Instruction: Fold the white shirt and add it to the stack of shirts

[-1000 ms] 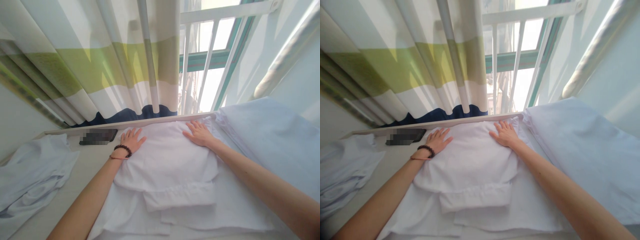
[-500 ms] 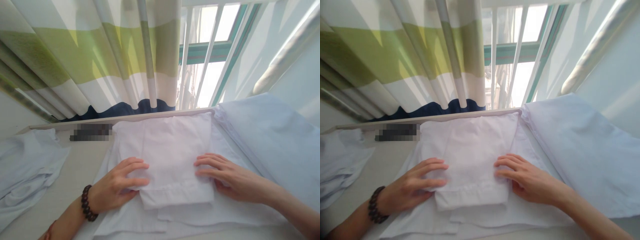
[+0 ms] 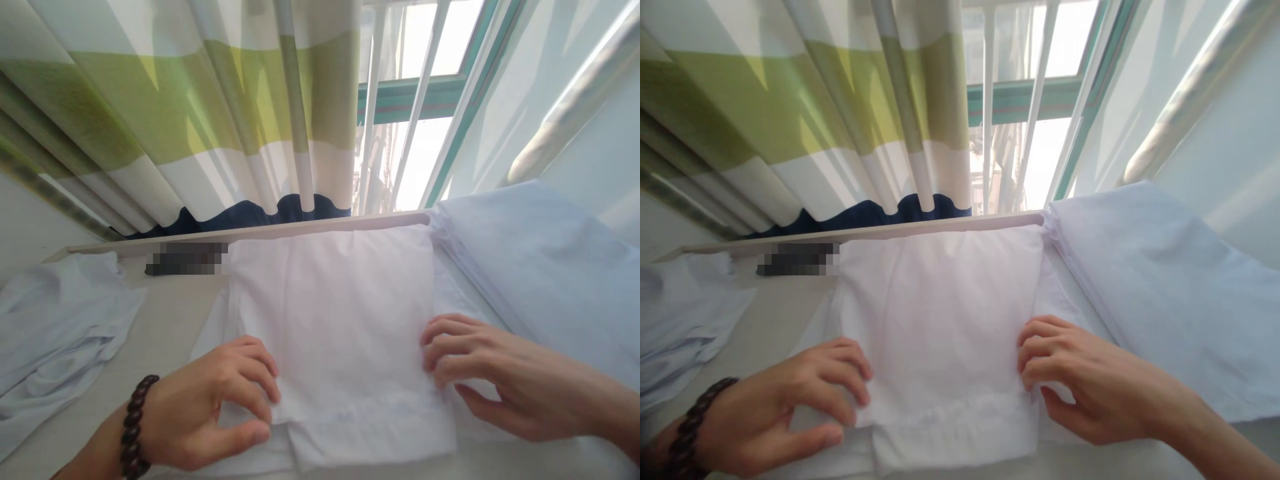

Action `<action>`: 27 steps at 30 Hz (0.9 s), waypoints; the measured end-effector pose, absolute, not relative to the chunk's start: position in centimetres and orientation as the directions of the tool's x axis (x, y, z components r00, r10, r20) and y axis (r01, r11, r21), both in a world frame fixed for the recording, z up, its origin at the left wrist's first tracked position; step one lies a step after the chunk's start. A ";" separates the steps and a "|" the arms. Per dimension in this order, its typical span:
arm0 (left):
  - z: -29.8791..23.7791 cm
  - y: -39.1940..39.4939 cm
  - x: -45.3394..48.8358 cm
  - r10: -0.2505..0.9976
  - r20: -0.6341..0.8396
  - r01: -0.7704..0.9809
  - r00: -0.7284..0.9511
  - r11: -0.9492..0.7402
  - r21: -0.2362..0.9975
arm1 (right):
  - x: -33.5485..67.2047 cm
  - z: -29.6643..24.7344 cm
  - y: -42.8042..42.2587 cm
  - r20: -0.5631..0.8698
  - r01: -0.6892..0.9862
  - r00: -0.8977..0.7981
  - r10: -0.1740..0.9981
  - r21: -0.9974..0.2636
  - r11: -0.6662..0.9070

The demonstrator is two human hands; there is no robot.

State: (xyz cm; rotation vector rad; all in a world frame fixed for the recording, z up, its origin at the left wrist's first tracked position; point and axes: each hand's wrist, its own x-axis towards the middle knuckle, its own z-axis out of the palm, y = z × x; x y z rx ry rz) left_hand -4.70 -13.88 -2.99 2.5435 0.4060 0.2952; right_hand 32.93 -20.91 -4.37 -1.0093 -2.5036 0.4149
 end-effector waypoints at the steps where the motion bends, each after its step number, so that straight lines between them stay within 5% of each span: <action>1: -3.5 -13.9 -4.5 0.353 0.109 0.235 0.929 -0.792 0.563 | 32.6 -4.5 -20.8 0.209 0.587 -0.671 0.712 -0.438 0.681; 6: -4.3 -13.3 -4.2 0.431 0.074 0.344 0.899 -0.802 0.488 | 31.4 -4.6 -19.6 0.073 0.603 -0.704 0.706 -0.463 0.649; 11: -4.3 -11.9 -1.7 0.537 0.147 0.476 0.831 -0.821 0.315 | 29.0 -5.0 -16.5 0.239 0.680 -0.613 0.753 -0.326 0.657; 18: -7.2 -3.6 2.4 0.828 0.278 0.861 0.487 -0.508 0.006 | 25.0 -6.4 -7.8 0.279 0.950 -0.189 0.942 -0.191 0.247; 23: -10.0 -0.1 -1.5 0.972 0.054 0.973 0.230 -0.228 -0.039 | 27.8 -10.6 -4.7 0.097 0.990 -0.009 0.995 -0.140 0.022; 27: -10.7 0.5 -3.4 0.989 0.039 0.988 0.143 -0.141 -0.068 | 30.0 -12.3 -4.1 0.086 0.986 0.120 0.989 -0.127 -0.109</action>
